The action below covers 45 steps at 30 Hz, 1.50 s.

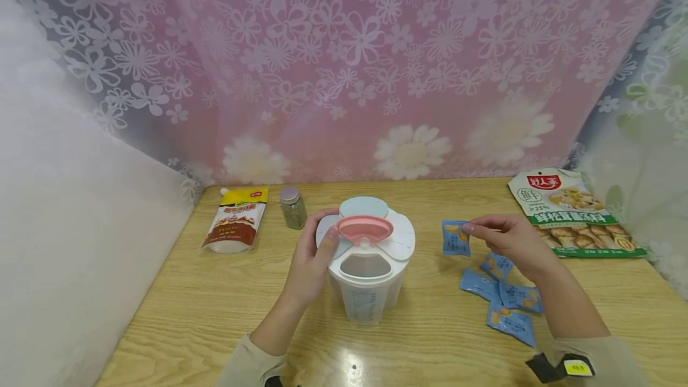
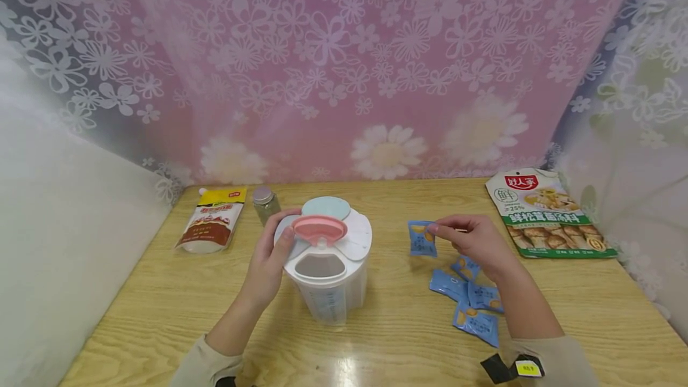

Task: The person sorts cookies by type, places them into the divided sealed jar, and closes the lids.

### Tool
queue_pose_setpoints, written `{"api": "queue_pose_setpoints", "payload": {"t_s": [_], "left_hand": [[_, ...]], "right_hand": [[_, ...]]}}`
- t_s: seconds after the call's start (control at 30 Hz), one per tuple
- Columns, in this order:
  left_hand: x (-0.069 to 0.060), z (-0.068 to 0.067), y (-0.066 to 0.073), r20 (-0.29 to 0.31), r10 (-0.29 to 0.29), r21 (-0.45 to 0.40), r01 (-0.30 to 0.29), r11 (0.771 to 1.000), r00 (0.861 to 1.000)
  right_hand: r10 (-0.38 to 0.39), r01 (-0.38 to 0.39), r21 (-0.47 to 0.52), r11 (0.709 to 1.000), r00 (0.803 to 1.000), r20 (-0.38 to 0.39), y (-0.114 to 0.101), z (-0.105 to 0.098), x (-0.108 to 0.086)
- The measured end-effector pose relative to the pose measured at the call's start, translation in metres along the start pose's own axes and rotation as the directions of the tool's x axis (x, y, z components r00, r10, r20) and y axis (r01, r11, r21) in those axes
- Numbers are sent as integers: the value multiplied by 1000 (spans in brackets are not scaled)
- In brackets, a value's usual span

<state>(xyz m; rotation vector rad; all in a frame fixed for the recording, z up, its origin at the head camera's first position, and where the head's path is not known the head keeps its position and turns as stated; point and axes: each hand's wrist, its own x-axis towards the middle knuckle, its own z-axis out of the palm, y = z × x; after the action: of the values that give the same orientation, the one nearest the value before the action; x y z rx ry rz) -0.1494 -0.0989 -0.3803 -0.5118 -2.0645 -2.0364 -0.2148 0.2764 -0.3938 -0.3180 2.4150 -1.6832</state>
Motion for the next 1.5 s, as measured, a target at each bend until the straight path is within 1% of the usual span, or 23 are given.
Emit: {"api": "queue_pose_setpoints", "payload": {"t_s": [0.2,0.6,0.87,1.03,1.13,1.2,1.27,1.37,1.5], "left_hand": [[-1,0,0,7,3,-14,-3,1000,1000],[0,1,-1,5,17,-7,-17,1000,1000],[-1,0,-2,-13,-3,-10,3,1000,1000],[0,1,-1,-12,5,-9,-5,1000,1000],[1,2,-2,-9,10,-25,-10,1000,1000],[2,3,-2,-3,9,-33,-9,999,1000],[2,3,-3,3,6,-37,-6,999,1000],[2,3,-3,-1,0,-33,0,999,1000],[3,0,-2,-13,7,-18,-7,1000,1000]], "right_hand": [[-32,32,-7,999,999,-1,-12,3,-7],[-107,108,27,994,994,-5,-36,9,-21],[-167,166,83,983,986,14,-50,17,-30],[-197,198,123,972,980,-18,-57,20,-37],[-231,232,169,958,973,-30,-60,23,-42],[-265,265,217,939,964,-31,-62,26,-44],[-301,296,274,915,953,-27,-64,29,-46],[-355,335,334,881,935,-2,-69,34,-47],[-410,374,357,856,912,27,-78,42,-43]]}}
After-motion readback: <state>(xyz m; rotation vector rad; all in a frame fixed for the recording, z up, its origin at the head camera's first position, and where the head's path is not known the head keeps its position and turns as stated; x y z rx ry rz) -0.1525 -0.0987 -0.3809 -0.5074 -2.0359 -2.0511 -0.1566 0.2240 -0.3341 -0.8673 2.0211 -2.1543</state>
